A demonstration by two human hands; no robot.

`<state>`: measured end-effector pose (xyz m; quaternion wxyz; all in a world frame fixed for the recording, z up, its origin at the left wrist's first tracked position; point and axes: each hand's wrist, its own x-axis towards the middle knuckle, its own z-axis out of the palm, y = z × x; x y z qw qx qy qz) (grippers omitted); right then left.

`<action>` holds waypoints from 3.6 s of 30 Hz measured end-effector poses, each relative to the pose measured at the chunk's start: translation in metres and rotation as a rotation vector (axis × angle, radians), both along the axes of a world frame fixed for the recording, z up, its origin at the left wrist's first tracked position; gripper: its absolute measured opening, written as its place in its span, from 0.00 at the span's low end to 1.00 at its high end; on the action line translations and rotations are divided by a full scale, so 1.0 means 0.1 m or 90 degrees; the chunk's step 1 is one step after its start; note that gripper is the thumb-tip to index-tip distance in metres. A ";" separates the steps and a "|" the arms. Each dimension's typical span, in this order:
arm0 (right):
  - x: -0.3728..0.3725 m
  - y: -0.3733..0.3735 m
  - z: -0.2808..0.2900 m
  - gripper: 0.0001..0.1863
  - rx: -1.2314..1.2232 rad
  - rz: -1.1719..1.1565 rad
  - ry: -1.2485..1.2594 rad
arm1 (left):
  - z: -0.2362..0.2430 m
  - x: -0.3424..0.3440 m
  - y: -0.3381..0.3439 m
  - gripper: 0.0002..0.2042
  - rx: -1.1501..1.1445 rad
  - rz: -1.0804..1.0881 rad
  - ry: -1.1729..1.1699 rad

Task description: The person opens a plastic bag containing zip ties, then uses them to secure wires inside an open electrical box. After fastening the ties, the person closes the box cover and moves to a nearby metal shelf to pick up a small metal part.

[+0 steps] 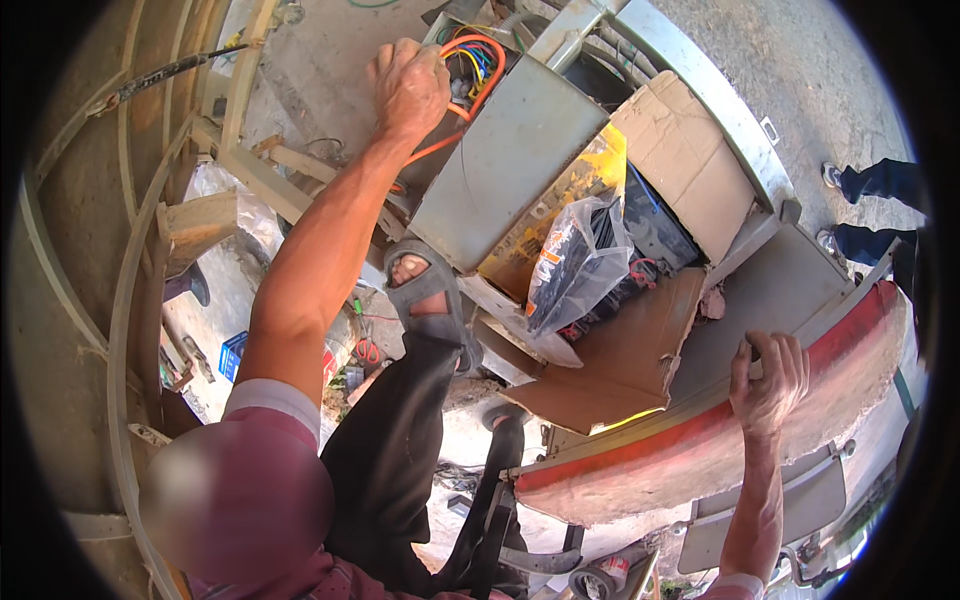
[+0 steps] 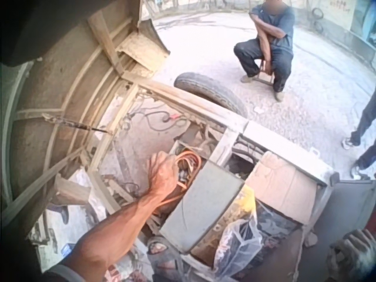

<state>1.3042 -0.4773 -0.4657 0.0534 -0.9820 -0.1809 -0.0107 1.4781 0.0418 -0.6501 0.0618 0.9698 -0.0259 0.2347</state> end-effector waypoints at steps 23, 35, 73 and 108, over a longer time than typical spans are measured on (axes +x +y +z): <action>0.00 0.04 -0.01 0.04 0.000 0.007 0.003 | 0.23 -0.21 0.29 0.19 -0.308 -0.124 0.174; -0.05 -0.02 0.00 0.03 0.020 0.010 0.001 | 0.06 0.06 0.10 0.10 -0.077 -0.120 0.152; -0.05 0.02 -0.02 0.02 0.014 0.032 -0.046 | 0.28 -2.07 -1.83 0.22 -0.452 -0.287 0.492; -0.07 0.03 -0.05 0.01 -0.025 0.019 -0.019 | 0.81 -1.29 0.04 0.14 -0.420 0.027 0.055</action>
